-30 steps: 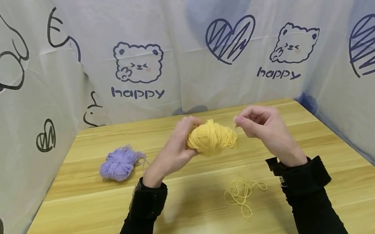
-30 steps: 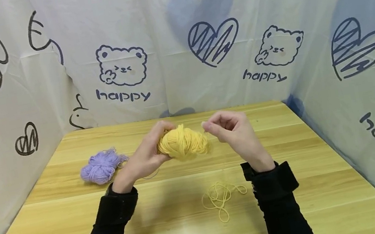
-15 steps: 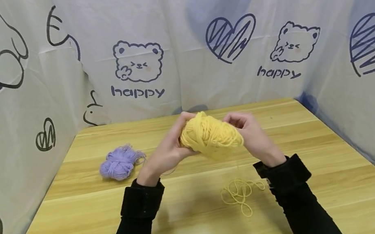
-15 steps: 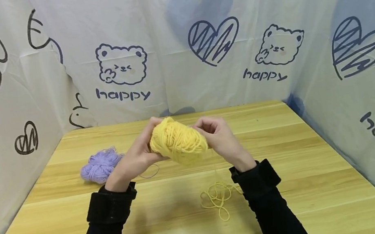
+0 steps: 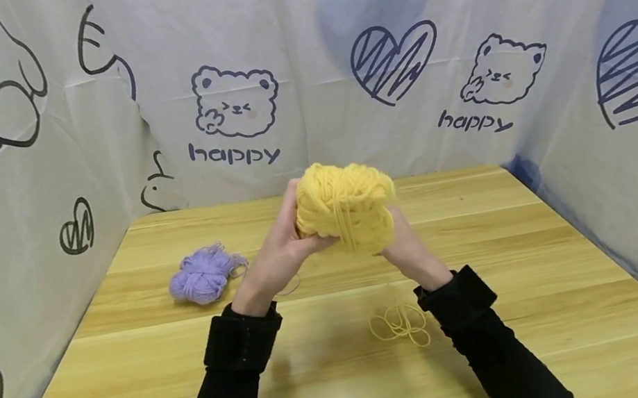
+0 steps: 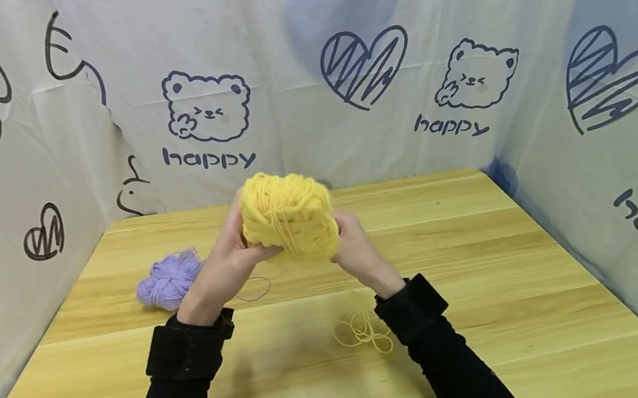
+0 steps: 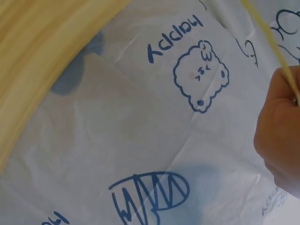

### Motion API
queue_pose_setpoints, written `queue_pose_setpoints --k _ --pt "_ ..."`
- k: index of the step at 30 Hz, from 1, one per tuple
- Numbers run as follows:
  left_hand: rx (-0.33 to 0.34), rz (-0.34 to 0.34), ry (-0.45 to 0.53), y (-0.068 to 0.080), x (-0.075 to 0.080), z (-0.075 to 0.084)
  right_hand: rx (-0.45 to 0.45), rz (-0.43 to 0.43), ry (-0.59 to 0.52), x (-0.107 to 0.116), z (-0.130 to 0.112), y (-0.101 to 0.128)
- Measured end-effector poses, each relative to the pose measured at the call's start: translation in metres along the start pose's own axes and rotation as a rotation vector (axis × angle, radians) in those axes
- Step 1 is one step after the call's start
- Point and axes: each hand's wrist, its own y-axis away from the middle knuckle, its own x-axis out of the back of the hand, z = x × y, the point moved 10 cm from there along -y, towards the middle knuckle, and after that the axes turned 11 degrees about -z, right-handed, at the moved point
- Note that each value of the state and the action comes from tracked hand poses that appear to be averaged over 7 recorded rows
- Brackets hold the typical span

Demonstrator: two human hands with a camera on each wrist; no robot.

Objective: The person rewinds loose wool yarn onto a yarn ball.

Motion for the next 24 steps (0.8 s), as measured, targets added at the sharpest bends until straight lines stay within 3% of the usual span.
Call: queue_pose_setpoints --k 3,7,12,15,16,19,22,24 --pt "-0.003 0.116 -0.013 0.002 0.012 0.001 -0.074 -0.063 0.048 -0.010 0.008 -0.001" --pt "-0.033 0.291 0.006 0.007 0.030 0.001 -0.090 -0.147 0.085 -0.023 0.005 0.000" --pt "-0.043 0.448 -0.019 0.012 0.045 -0.003 0.038 -0.257 0.133 -0.024 0.018 0.000" --pt "-0.037 0.473 -0.097 0.013 0.049 -0.006 0.135 -0.298 0.187 -0.009 0.065 -0.001" --pt "-0.035 0.472 -0.130 0.012 0.049 -0.006 0.108 -0.291 0.212 -0.013 0.046 0.004" --pt "-0.043 0.448 -0.230 0.010 0.046 -0.005 0.062 -0.261 0.223 -0.010 0.022 0.011" --pt "-0.038 0.424 -0.342 0.008 0.042 -0.003 -0.025 -0.215 0.183 -0.018 -0.048 0.023" --pt "-0.041 0.407 -0.426 0.006 0.039 -0.001 -0.021 -0.181 0.166 -0.011 -0.057 0.026"
